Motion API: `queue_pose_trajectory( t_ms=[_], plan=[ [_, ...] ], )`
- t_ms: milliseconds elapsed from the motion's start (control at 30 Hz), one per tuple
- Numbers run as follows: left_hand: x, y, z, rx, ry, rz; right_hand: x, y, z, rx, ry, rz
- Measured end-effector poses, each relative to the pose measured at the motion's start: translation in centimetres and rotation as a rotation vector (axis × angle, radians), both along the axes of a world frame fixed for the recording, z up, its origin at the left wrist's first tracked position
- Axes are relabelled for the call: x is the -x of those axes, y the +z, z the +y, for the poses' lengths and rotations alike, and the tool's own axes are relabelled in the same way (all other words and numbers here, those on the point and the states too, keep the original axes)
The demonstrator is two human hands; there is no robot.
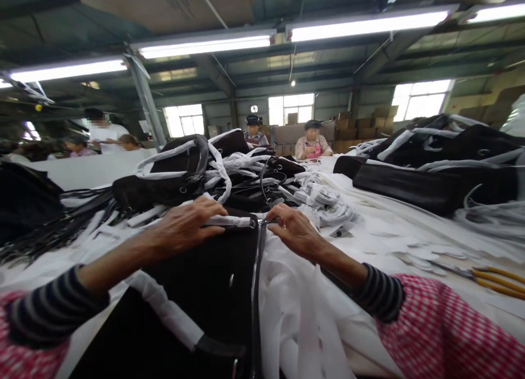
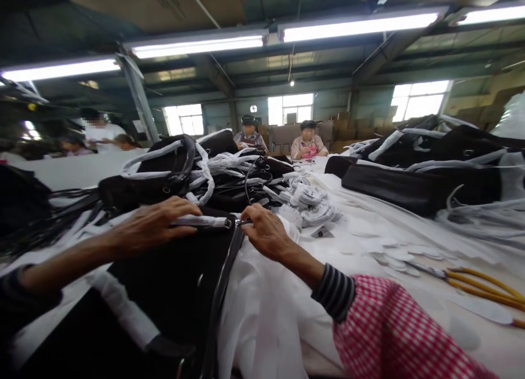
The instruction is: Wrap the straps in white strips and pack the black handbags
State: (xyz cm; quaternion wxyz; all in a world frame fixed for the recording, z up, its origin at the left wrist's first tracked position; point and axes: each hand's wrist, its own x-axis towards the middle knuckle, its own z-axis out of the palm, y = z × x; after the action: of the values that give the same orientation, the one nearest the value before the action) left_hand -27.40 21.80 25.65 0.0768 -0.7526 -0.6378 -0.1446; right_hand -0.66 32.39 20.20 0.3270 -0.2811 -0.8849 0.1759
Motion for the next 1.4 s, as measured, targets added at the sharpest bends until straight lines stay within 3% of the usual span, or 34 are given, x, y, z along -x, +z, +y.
queue_pose_trajectory(
  t_ms=[67,167,333,433,533,633,767,933,1033,1100,1167,1267,1400],
  plan=[
    [-2.3,-2.2,0.9,0.053,-0.041,0.158,0.9,-0.6,1.2,-0.079,-0.064,-0.182],
    [-3.2,-3.9,2.0,0.087,-0.012,0.249,1.6,-1.3,2.4,-0.086,-0.12,-0.317],
    [-3.3,-4.0,4.2,0.061,-0.056,0.144,1.7,-0.4,3.5,-0.008,-0.014,-0.251],
    [-3.8,-4.4,5.6,0.049,-0.137,0.196,2.0,0.4,3.3,-0.057,-0.029,-0.283],
    [-3.3,-5.5,6.4,0.057,-0.135,0.158,2.2,1.0,1.8,-0.125,-0.072,-0.354],
    [-1.9,-6.3,6.6,0.014,-0.1,0.081,1.4,1.6,-0.7,-0.066,0.052,-0.351],
    [-0.6,-5.8,6.3,-0.116,-0.053,-0.059,-0.9,2.9,-4.5,0.013,0.339,-0.25],
    [-0.1,-3.0,4.4,-0.189,0.148,-0.462,-3.5,3.5,-9.4,0.098,0.354,-0.135],
    [0.9,-2.0,3.4,-0.251,0.214,-0.624,-5.3,3.1,-12.2,0.224,0.533,-0.137],
    [1.4,-2.2,3.2,-0.25,0.229,-0.646,-6.4,2.5,-13.4,0.328,0.668,-0.16],
    [1.4,-2.7,3.4,-0.201,0.201,-0.62,-7.0,1.6,-13.4,0.446,0.778,-0.202],
    [-0.2,-3.4,4.2,-0.154,0.116,-0.475,-6.5,0.1,-11.4,0.566,0.856,-0.251],
    [-4.4,-3.5,3.7,-0.171,-0.216,-0.102,-4.8,-1.1,-7.2,0.503,0.6,-0.014]
  ],
)
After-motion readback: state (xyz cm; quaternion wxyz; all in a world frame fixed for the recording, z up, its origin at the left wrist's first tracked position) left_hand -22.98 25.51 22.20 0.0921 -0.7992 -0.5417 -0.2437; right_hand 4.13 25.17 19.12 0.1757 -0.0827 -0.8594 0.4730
